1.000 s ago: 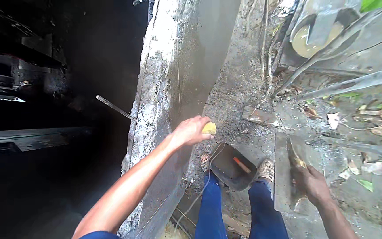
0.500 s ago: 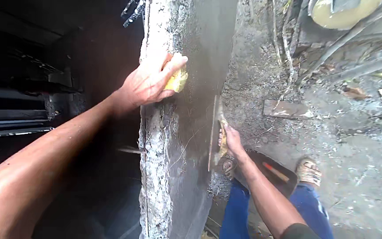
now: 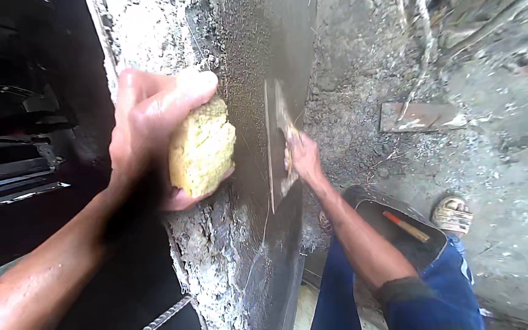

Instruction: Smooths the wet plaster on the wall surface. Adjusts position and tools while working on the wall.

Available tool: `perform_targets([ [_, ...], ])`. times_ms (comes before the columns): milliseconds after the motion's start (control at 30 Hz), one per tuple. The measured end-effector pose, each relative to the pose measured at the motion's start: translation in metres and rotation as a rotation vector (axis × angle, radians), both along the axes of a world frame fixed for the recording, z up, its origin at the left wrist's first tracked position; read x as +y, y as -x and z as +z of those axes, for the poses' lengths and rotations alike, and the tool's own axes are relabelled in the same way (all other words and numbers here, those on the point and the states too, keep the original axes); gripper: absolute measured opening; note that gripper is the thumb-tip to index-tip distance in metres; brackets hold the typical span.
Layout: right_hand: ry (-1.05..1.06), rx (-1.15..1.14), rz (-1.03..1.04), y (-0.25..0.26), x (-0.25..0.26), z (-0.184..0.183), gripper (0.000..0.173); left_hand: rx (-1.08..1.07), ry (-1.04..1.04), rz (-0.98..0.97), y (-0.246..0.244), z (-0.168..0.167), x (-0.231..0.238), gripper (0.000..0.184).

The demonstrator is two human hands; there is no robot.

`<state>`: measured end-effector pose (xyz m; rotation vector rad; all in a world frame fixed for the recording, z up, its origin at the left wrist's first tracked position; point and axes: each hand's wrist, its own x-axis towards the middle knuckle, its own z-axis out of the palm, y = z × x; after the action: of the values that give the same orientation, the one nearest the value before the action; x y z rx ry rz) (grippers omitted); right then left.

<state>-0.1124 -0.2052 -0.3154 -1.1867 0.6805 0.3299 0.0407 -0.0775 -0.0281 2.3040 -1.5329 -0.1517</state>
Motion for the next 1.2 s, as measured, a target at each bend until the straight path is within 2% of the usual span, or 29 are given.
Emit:
perform_targets([
  [67, 0.023, -0.059, -0.030, -0.053, -0.021, 0.015, 0.048, -0.029, -0.045, 0.056, 0.005, 0.005, -0.004, 0.078],
  [133, -0.017, -0.083, -0.028, -0.055, -0.024, 0.035, 0.047, -0.049, -0.073, 0.075, 0.006, 0.008, -0.005, 0.078],
  [200, -0.031, -0.044, 0.046, 0.002, -0.010, 0.047, 0.046, -0.031, -0.069, 0.088, 0.006, 0.007, -0.005, 0.078],
  [267, -0.031, 0.035, 0.046, 0.064, 0.020, 0.037, 0.038, -0.009, -0.066, 0.093, 0.006, 0.007, -0.006, 0.076],
  [333, -0.061, 0.127, 0.022, 0.094, 0.035, 0.017, 0.035, 0.002, -0.052, 0.102, 0.007, 0.007, -0.008, 0.072],
  [400, -0.052, 0.176, 0.050, 0.072, 0.024, -0.002, 0.040, 0.014, -0.027, 0.096, 0.007, 0.006, -0.008, 0.068],
  [467, -0.017, 0.137, 0.096, 0.018, 0.000, -0.010, 0.051, 0.020, -0.025, 0.103, 0.008, 0.005, -0.008, 0.067],
  [567, 0.061, -0.039, 0.022, -0.064, -0.028, 0.019, 0.051, 0.010, -0.032, 0.090, 0.007, 0.004, -0.008, 0.067],
  [600, 0.076, -0.088, 0.015, -0.069, -0.029, 0.035, 0.049, 0.011, -0.035, 0.092, 0.007, 0.004, -0.007, 0.067],
  [667, 0.067, -0.137, 0.058, -0.024, -0.016, 0.059, 0.044, 0.027, -0.044, 0.097, 0.008, 0.006, -0.008, 0.068],
  [767, 0.034, 0.002, 0.038, 0.071, 0.027, 0.031, 0.038, 0.031, -0.058, 0.109, 0.007, 0.006, -0.007, 0.068],
  [800, -0.007, 0.099, 0.033, 0.084, 0.032, 0.014, 0.040, 0.030, -0.055, 0.111, 0.007, 0.005, -0.005, 0.068],
  [833, -0.044, 0.199, 0.042, 0.082, 0.029, -0.004, 0.043, 0.031, -0.054, 0.113, 0.007, 0.005, -0.005, 0.070],
  [900, -0.050, 0.288, 0.064, 0.045, 0.014, -0.038, 0.048, 0.032, -0.048, 0.114, 0.006, 0.005, -0.003, 0.073],
  [967, 0.025, 0.223, 0.098, -0.007, -0.005, -0.048, 0.055, 0.040, -0.047, 0.105, 0.004, 0.006, -0.003, 0.073],
  [1000, 0.078, 0.157, 0.088, -0.033, -0.015, -0.039, 0.056, 0.044, -0.054, 0.104, 0.004, 0.006, -0.005, 0.070],
  [1067, 0.154, 0.010, 0.084, -0.051, -0.025, 0.007, 0.054, 0.049, -0.052, 0.109, 0.007, 0.006, -0.008, 0.064],
  [1133, 0.178, -0.097, 0.093, -0.026, -0.019, 0.045, 0.049, 0.037, -0.048, 0.115, 0.009, 0.005, -0.008, 0.068],
  [1200, 0.188, -0.110, 0.105, 0.024, 0.005, 0.041, 0.044, 0.024, -0.058, 0.113, 0.006, 0.005, -0.004, 0.075],
])
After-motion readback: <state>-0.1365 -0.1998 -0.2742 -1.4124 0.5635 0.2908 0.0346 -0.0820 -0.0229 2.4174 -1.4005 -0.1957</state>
